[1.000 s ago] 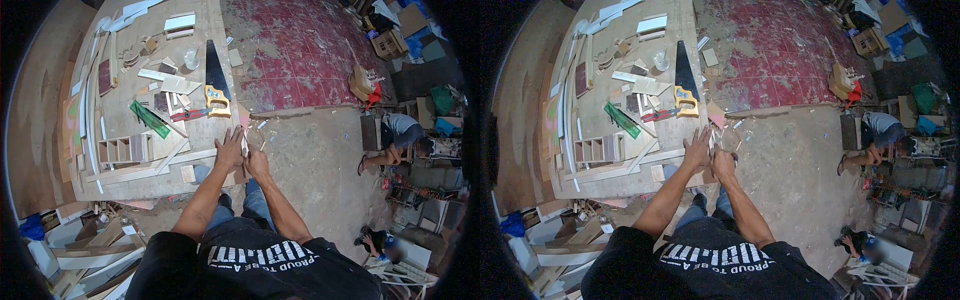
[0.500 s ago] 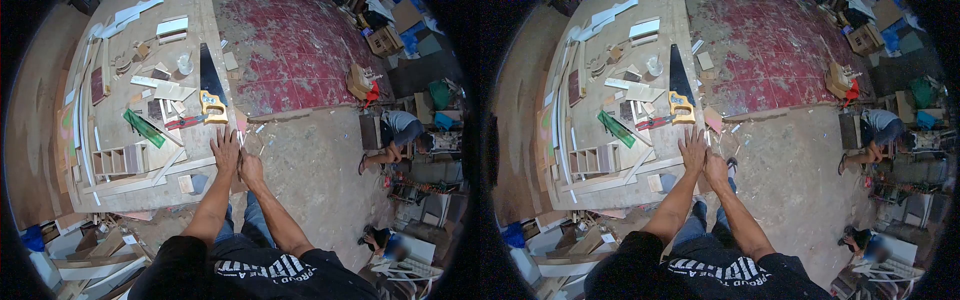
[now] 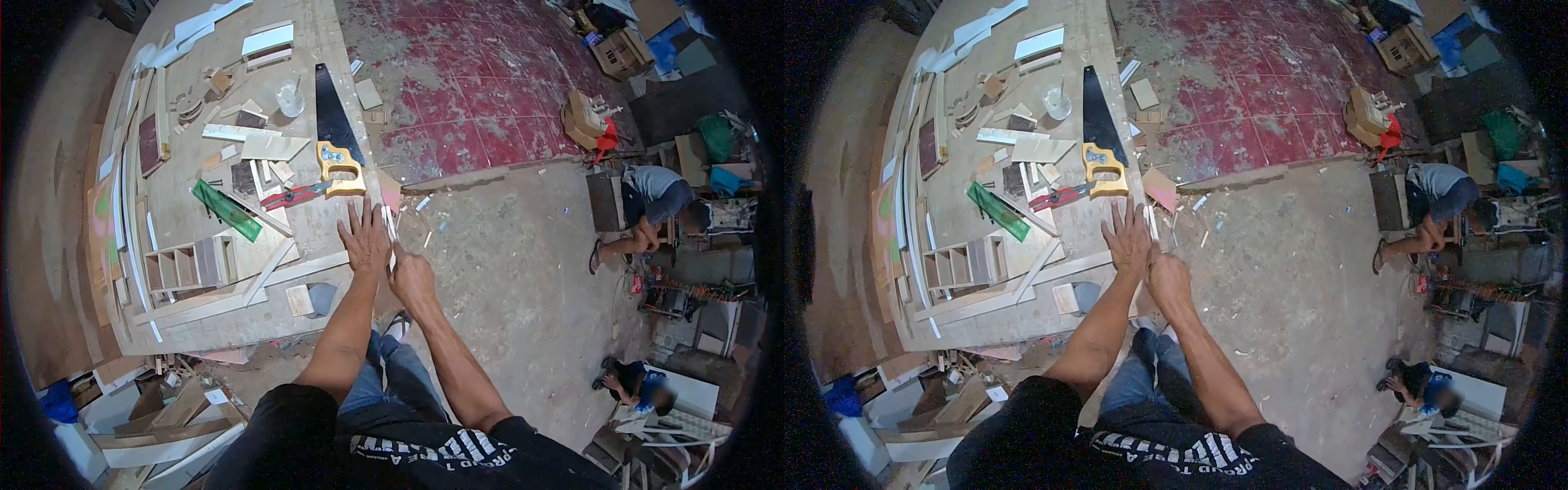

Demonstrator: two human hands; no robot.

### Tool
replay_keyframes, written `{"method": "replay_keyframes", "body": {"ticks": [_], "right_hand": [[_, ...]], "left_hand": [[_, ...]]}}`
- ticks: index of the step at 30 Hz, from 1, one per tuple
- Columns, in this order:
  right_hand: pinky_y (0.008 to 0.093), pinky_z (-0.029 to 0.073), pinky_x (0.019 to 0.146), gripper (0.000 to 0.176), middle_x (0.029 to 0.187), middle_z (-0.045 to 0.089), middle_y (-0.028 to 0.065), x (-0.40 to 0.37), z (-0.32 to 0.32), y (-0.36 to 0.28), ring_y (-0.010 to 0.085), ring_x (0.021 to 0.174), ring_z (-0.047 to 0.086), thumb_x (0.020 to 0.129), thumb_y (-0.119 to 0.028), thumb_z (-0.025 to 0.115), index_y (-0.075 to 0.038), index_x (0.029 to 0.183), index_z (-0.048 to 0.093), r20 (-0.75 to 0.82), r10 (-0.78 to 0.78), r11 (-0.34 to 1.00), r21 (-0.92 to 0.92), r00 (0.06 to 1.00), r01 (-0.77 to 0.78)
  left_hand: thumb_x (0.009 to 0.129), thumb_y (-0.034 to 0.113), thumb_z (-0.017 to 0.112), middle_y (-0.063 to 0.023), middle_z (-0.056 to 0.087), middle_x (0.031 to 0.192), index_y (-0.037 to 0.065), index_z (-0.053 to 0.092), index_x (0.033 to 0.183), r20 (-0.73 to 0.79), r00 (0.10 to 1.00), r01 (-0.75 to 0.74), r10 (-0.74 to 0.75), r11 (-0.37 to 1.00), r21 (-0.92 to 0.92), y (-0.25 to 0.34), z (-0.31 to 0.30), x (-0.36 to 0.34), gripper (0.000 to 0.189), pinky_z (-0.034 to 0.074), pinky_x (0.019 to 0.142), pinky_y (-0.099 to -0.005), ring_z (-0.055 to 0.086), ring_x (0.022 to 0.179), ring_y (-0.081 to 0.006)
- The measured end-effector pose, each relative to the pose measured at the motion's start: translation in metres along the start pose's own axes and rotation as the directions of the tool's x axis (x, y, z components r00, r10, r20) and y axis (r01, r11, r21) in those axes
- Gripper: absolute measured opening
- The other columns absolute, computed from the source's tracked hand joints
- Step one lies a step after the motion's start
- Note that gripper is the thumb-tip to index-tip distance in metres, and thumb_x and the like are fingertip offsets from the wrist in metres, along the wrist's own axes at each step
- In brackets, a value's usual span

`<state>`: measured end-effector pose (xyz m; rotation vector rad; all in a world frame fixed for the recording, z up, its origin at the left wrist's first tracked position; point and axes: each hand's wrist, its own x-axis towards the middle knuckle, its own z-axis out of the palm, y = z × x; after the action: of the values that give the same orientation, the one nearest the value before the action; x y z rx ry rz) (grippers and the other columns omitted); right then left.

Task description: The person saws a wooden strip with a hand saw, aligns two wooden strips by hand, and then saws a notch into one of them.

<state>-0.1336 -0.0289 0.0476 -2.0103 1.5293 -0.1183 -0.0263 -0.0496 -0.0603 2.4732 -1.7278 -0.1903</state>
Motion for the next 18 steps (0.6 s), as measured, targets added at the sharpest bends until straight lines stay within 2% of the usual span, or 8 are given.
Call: {"method": "replay_keyframes", "body": {"ticks": [4,7,8,11,13,14,16,18], "right_hand": [[0.0556,0.055,0.073,0.038,0.086,0.068,0.0312,0.013,0.011,0.007,0.0478,0.08,0.069,0.087,-0.009,0.062,0.001,0.124,0.063,0.024,0.021,0.995,0.093,0.999,-0.023],[0.056,0.055,0.072,0.033,0.085,0.068,0.0304,0.006,0.014,0.009,0.0484,0.079,0.068,0.089,-0.012,0.062,0.001,0.119,0.064,-0.062,-0.016,0.998,0.055,0.998,0.019],[0.0553,0.055,0.07,0.036,0.086,0.069,0.0303,0.007,0.014,0.009,0.0467,0.079,0.069,0.091,-0.011,0.059,0.003,0.124,0.063,-0.036,-0.028,0.999,0.024,0.999,0.029],[0.0555,0.055,0.069,0.039,0.084,0.069,0.0298,0.009,0.019,0.016,0.0467,0.077,0.069,0.091,-0.012,0.06,0.002,0.128,0.063,-0.038,-0.035,0.999,-0.006,0.999,0.035],[0.0564,0.054,0.07,0.04,0.082,0.069,0.0294,0.01,0.024,0.018,0.0485,0.075,0.068,0.088,-0.014,0.064,-0.001,0.126,0.065,-0.029,-0.075,0.997,-0.002,0.997,0.075],[0.056,0.055,0.07,0.042,0.081,0.069,0.0292,0.011,0.022,0.018,0.0479,0.074,0.068,0.087,-0.012,0.064,-0.002,0.127,0.065,-0.032,-0.054,0.999,-0.004,0.998,0.054],[0.0549,0.055,0.069,0.044,0.08,0.069,0.0289,0.01,0.02,0.016,0.0467,0.072,0.068,0.084,-0.007,0.063,-0.001,0.127,0.065,-0.024,-0.071,0.997,0.01,0.997,0.072],[0.0543,0.055,0.068,0.044,0.08,0.069,0.0288,0.011,0.017,0.014,0.046,0.071,0.069,0.082,-0.005,0.063,-0.001,0.125,0.066,-0.007,-0.131,0.991,0.028,0.991,0.131]], "left_hand": [[0.1,0.026,0.048,-0.0034,0.027,0.168,0.015,0.046,0.151,-0.028,1.0,0.005,-0.005,1.0,-0.009,-0.004,-0.001,0.0,0.052,0.02,0.118,-0.0641,0.023,0.154,-0.0316],[0.098,0.02,0.049,-0.0107,0.044,0.157,0.005,0.051,0.144,-0.122,0.989,0.026,-0.078,0.924,-0.381,-0.015,0.009,0.003,0.048,0.023,0.117,-0.0619,0.03,0.15,-0.0324],[0.098,0.02,0.049,-0.0107,0.044,0.157,0.005,0.051,0.144,-0.127,0.988,0.029,-0.083,0.925,-0.379,-0.021,0.006,0.006,0.048,0.023,0.117,-0.0619,0.03,0.15,-0.0324],[0.095,0.013,0.051,-0.0119,0.045,0.154,0.004,0.056,0.136,-0.026,0.987,0.106,-0.157,0.772,-0.626,-0.023,0.002,0.008,0.042,0.022,0.117,-0.0606,0.032,0.148,-0.0317],[0.099,0.025,0.051,-0.0144,0.049,0.15,0.009,0.058,0.139,-0.139,0.99,-0.042,0.016,0.981,-0.189,-0.014,-0.001,0.002,0.043,0.027,0.115,-0.0553,0.039,0.142,-0.0328],[0.1,0.03,0.051,-0.0123,0.05,0.15,0.013,0.058,0.141,-0.165,0.985,-0.063,0.049,0.995,-0.077,-0.009,0.0,-0.003,0.045,0.027,0.115,-0.0546,0.036,0.144,-0.0331],[0.1,0.037,0.05,-0.0103,0.051,0.149,0.016,0.059,0.141,-0.176,0.984,-0.041,0.04,0.999,-0.001,-0.006,-0.005,-0.007,0.046,0.027,0.114,-0.0567,0.036,0.144,-0.0332],[0.096,0.031,0.054,-0.0087,0.053,0.146,0.017,0.059,0.14,-0.199,0.98,0.01,0.002,0.998,0.057,0.0,-0.004,-0.005,0.046,0.032,0.112,-0.057,0.039,0.143,-0.0321]]}}
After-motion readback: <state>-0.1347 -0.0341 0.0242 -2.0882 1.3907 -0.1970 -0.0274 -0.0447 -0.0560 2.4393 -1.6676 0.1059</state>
